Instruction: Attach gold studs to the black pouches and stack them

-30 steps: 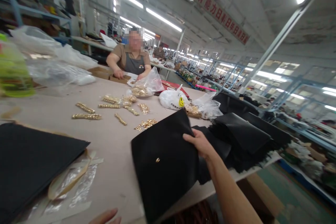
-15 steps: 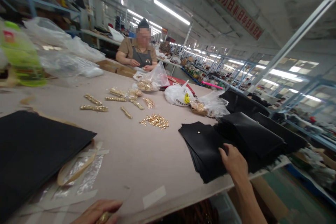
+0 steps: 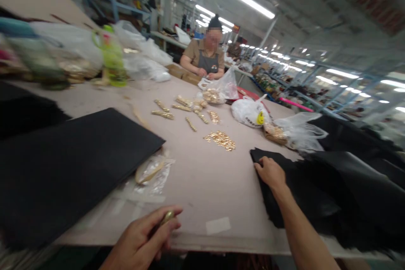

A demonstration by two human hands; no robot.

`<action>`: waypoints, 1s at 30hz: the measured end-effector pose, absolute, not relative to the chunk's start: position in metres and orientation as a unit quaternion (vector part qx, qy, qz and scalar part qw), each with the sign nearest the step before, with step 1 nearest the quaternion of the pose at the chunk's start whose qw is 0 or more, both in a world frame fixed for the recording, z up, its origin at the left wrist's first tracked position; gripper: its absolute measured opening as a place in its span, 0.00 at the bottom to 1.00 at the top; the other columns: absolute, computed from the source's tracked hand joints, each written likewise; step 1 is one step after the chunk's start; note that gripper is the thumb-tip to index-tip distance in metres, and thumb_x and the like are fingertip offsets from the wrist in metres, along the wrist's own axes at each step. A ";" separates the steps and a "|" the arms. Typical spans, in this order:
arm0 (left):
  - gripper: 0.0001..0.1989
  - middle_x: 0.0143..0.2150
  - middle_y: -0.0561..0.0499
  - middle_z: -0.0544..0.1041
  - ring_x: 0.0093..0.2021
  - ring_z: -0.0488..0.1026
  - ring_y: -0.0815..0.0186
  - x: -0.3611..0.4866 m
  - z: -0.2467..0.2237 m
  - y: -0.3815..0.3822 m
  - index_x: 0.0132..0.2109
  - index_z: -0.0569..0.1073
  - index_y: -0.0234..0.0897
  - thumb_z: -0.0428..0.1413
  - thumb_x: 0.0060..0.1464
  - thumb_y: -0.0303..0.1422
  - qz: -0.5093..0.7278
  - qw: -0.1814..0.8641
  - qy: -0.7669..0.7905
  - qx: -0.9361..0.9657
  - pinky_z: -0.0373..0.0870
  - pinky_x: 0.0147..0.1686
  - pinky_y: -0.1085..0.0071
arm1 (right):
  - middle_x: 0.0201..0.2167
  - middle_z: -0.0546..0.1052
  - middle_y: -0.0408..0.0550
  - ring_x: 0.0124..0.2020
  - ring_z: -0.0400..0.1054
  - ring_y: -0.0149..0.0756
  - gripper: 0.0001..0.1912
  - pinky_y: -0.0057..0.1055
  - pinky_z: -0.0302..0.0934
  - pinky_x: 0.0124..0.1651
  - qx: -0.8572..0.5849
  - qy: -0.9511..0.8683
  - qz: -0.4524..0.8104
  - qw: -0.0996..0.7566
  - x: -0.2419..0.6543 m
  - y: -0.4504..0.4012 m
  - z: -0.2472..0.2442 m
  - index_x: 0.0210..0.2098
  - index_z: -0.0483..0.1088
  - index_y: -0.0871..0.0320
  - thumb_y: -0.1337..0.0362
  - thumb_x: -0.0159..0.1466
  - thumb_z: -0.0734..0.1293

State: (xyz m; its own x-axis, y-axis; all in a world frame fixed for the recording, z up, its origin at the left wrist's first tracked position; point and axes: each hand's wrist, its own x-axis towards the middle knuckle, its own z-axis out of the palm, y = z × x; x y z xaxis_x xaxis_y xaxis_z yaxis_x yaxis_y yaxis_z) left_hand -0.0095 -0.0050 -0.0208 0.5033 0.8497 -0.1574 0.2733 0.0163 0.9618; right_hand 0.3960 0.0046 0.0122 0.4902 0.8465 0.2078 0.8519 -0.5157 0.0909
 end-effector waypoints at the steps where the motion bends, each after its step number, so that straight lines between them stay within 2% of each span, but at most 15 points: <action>1: 0.21 0.26 0.54 0.76 0.27 0.73 0.67 -0.011 -0.012 -0.003 0.52 0.75 0.39 0.51 0.60 0.46 0.258 0.562 0.435 0.654 0.72 0.27 0.76 | 0.39 0.77 0.57 0.39 0.72 0.44 0.15 0.35 0.63 0.40 -0.858 -0.503 -0.099 0.035 0.387 0.009 0.014 0.43 0.73 0.62 0.58 0.64 0.62; 3: 0.19 0.34 0.52 0.78 0.33 0.75 0.67 -0.013 0.001 0.002 0.54 0.74 0.39 0.50 0.62 0.43 0.272 0.548 0.420 0.671 0.72 0.34 0.75 | 0.35 0.79 0.53 0.35 0.73 0.42 0.16 0.34 0.64 0.40 -0.820 -0.546 0.000 0.172 0.355 0.015 0.018 0.42 0.75 0.60 0.55 0.62 0.64; 5: 0.17 0.41 0.52 0.79 0.40 0.75 0.67 -0.015 0.008 0.006 0.54 0.73 0.40 0.49 0.64 0.40 0.290 0.526 0.406 0.689 0.72 0.40 0.75 | 0.36 0.80 0.50 0.35 0.73 0.40 0.17 0.33 0.66 0.40 -0.725 -0.607 0.150 0.288 0.306 0.013 0.024 0.42 0.76 0.57 0.53 0.61 0.66; 7: 0.15 0.44 0.51 0.78 0.45 0.74 0.67 -0.018 0.010 0.007 0.54 0.72 0.42 0.47 0.65 0.37 0.309 0.484 0.393 0.719 0.70 0.44 0.73 | 0.36 0.80 0.48 0.35 0.74 0.38 0.15 0.31 0.67 0.39 -0.635 -0.640 0.278 0.331 0.251 0.004 0.029 0.42 0.77 0.56 0.54 0.62 0.67; 11: 0.13 0.45 0.47 0.76 0.47 0.72 0.62 -0.026 0.007 0.008 0.52 0.71 0.37 0.45 0.66 0.30 0.348 0.296 0.369 0.809 0.71 0.48 0.64 | 0.34 0.81 0.45 0.34 0.74 0.35 0.10 0.29 0.67 0.38 -0.545 -0.649 0.417 0.328 0.169 -0.006 0.036 0.42 0.77 0.55 0.60 0.63 0.66; 14: 0.14 0.45 0.43 0.76 0.45 0.72 0.58 -0.035 0.003 0.010 0.53 0.69 0.32 0.44 0.65 0.27 0.352 0.150 0.368 0.847 0.73 0.46 0.59 | 0.37 0.81 0.46 0.38 0.75 0.36 0.09 0.29 0.67 0.43 -0.529 -0.626 0.450 0.354 0.144 -0.004 0.033 0.41 0.77 0.55 0.63 0.63 0.66; 16: 0.15 0.45 0.42 0.76 0.44 0.73 0.58 -0.041 0.000 0.011 0.55 0.68 0.29 0.44 0.65 0.26 0.345 0.095 0.373 0.856 0.75 0.44 0.59 | 0.38 0.81 0.48 0.39 0.75 0.37 0.09 0.30 0.67 0.44 -0.533 -0.608 0.454 0.374 0.135 -0.002 0.029 0.40 0.77 0.56 0.64 0.62 0.67; 23: 0.14 0.42 0.42 0.77 0.41 0.75 0.59 -0.048 -0.008 0.008 0.53 0.68 0.27 0.43 0.65 0.25 0.335 0.036 0.392 0.856 0.77 0.42 0.60 | 0.34 0.80 0.49 0.36 0.74 0.39 0.07 0.33 0.68 0.42 -0.546 -0.581 0.447 0.407 0.115 0.001 0.017 0.36 0.77 0.58 0.63 0.59 0.69; 30: 0.15 0.40 0.43 0.78 0.40 0.76 0.60 -0.049 -0.011 0.007 0.54 0.67 0.28 0.42 0.65 0.26 0.308 0.044 0.406 0.859 0.77 0.41 0.61 | 0.36 0.81 0.49 0.37 0.75 0.39 0.08 0.34 0.68 0.44 -0.542 -0.564 0.471 0.408 0.114 -0.001 0.014 0.38 0.78 0.57 0.63 0.59 0.70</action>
